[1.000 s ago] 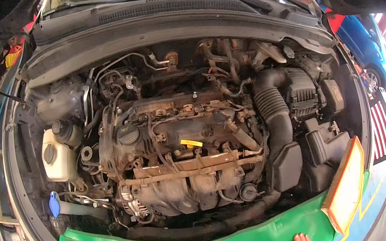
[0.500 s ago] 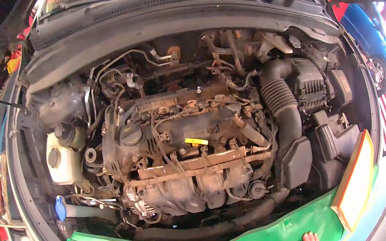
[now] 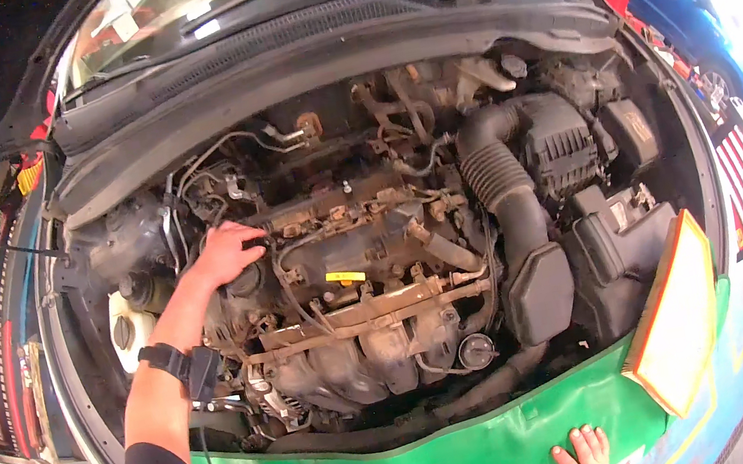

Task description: Repairing or servicing components on a car engine in a professional garage.

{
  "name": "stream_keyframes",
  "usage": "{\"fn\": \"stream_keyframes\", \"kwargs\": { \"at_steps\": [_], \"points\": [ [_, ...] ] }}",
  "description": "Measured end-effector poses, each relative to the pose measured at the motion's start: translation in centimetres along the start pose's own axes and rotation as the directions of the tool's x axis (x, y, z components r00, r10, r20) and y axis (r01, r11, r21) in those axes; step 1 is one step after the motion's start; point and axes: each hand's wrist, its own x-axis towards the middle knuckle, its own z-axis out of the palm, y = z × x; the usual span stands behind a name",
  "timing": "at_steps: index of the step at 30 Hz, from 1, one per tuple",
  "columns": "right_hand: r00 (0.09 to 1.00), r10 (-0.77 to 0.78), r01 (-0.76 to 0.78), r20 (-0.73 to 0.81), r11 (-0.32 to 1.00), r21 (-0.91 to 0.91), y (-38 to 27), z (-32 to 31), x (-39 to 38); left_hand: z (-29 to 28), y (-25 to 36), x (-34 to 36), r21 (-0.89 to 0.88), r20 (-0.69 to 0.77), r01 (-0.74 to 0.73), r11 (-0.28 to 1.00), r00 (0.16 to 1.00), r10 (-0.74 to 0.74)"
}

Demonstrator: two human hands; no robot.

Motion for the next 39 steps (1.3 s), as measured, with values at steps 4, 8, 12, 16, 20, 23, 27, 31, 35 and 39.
{"fn": "stream_keyframes", "kwargs": {
  "at_steps": [4,8,12,16,20,23,27,31,35,39],
  "points": [
    [0.999,-0.026,0.026,-0.039,1.000,-0.009,0.0,0.0,0.2,0.4,-0.7,0.5,-0.078,0.002,-0.070,0.994,0.998,0.070],
    [1.000,-0.013,0.013,0.012,1.000,0.027,-0.2,-0.2,0.5,0.6,-0.8,1.2,-0.102,0.009,-0.132,0.986,0.991,0.134],
    [1.000,-0.018,0.018,0.003,1.000,0.006,-0.4,-0.3,0.5,0.9,-0.7,1.6,-0.313,0.008,-0.003,0.950,1.000,0.006],
    [1.000,-0.021,0.021,-0.006,1.000,-0.015,-0.2,-0.1,0.3,0.8,-0.7,1.9,-0.261,-0.046,-0.053,0.964,0.998,0.042],
    [0.999,-0.033,0.033,-0.011,0.999,-0.023,0.2,0.2,-0.2,0.5,-0.7,1.7,-0.235,-0.021,-0.066,0.970,0.998,0.062],
    [1.000,-0.024,0.025,0.012,1.000,-0.016,0.4,0.2,-0.6,0.1,-0.5,1.5,-0.143,-0.032,-0.194,0.970,0.981,0.192],
    [1.000,-0.024,0.024,0.006,1.000,-0.016,0.4,0.2,-0.9,-0.3,-0.4,1.8,0.018,0.040,-0.255,0.967,0.966,0.254],
    [0.999,-0.032,0.032,0.008,0.999,-0.031,0.3,0.2,-1.0,-0.3,-0.4,2.0,0.062,0.047,-0.277,0.959,0.960,0.274],
    [0.999,-0.045,0.045,-0.004,0.998,-0.044,0.3,0.0,-0.8,0.0,-0.7,1.9,0.007,0.003,-0.301,0.954,0.954,0.301],
    [0.999,-0.049,0.048,-0.011,0.997,-0.066,0.1,-0.1,-0.4,0.4,-1.0,1.8,-0.053,-0.016,-0.250,0.967,0.968,0.249]
  ]
}}
